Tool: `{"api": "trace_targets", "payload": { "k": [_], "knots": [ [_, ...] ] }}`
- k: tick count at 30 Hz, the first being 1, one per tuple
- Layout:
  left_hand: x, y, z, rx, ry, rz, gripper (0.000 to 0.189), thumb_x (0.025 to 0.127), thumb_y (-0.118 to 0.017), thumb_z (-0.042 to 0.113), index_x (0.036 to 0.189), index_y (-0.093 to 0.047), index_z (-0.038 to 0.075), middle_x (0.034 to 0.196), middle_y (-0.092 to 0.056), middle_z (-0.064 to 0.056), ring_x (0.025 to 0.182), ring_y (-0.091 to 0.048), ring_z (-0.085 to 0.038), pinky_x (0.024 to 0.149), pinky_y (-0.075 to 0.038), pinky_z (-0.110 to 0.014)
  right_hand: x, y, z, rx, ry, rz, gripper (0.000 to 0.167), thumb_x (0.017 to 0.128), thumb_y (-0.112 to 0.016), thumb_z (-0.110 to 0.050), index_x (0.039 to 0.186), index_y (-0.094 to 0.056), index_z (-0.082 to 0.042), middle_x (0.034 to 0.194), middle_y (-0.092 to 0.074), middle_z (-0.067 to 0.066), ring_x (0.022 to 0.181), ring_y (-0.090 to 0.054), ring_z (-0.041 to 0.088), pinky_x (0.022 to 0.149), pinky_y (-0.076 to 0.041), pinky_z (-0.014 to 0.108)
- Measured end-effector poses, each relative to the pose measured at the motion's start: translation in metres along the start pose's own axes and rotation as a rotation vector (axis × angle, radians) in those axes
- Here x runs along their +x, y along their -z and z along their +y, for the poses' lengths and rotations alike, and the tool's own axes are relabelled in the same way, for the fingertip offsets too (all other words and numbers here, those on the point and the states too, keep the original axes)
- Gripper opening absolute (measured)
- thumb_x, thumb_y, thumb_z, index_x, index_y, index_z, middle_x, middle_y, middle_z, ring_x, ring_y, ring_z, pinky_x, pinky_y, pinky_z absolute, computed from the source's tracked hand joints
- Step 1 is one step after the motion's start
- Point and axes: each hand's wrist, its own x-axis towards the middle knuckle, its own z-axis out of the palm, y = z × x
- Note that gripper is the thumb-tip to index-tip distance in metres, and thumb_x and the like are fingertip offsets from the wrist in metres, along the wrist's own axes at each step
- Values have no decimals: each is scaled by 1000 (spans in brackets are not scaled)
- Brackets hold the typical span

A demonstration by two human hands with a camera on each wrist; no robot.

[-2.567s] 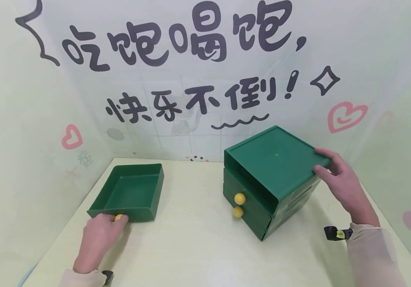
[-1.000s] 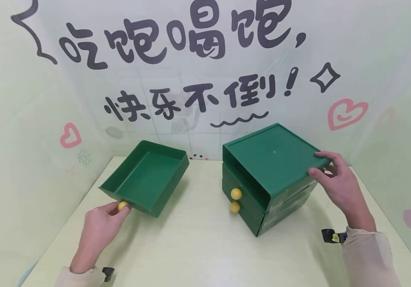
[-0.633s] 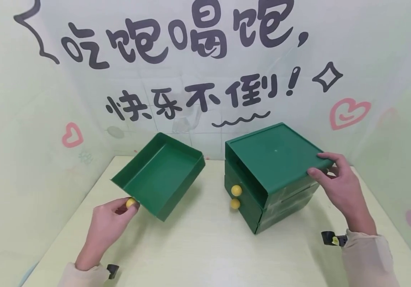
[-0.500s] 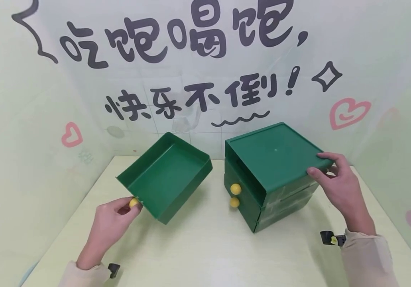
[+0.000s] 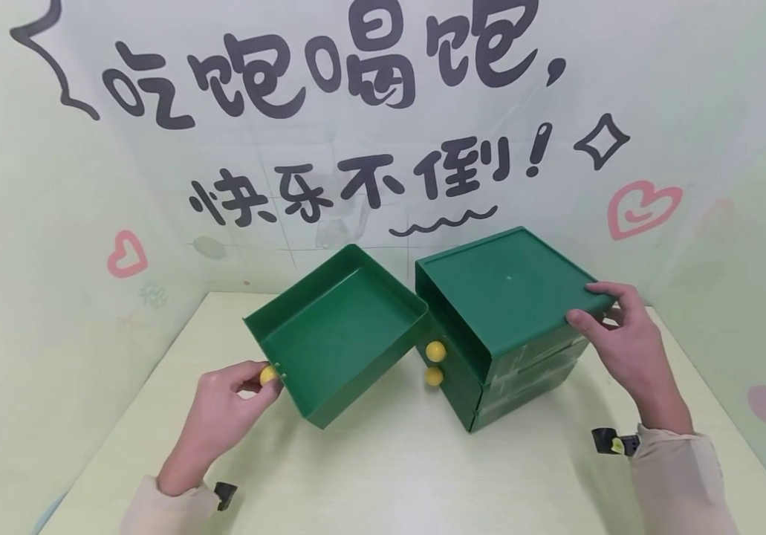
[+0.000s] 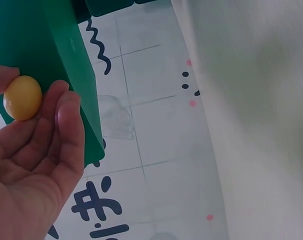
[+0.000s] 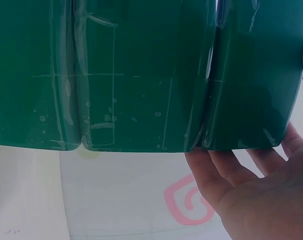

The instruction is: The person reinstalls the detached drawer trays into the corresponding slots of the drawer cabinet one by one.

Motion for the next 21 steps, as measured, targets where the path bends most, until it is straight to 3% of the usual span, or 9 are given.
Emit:
{"api": "trace_targets", "payload": {
  "k": [21],
  "knots": [
    [4, -10, 18, -68, -143, -36, 15, 83, -70, 2, 82, -73, 17, 74, -67, 12, 69, -62, 2, 66, -58, -22, 0, -2, 2, 15, 6, 7, 48, 101, -64, -22, 144, -45, -33, 129, -41, -31, 111, -44, -15, 78, -40, 3]
  ]
}}
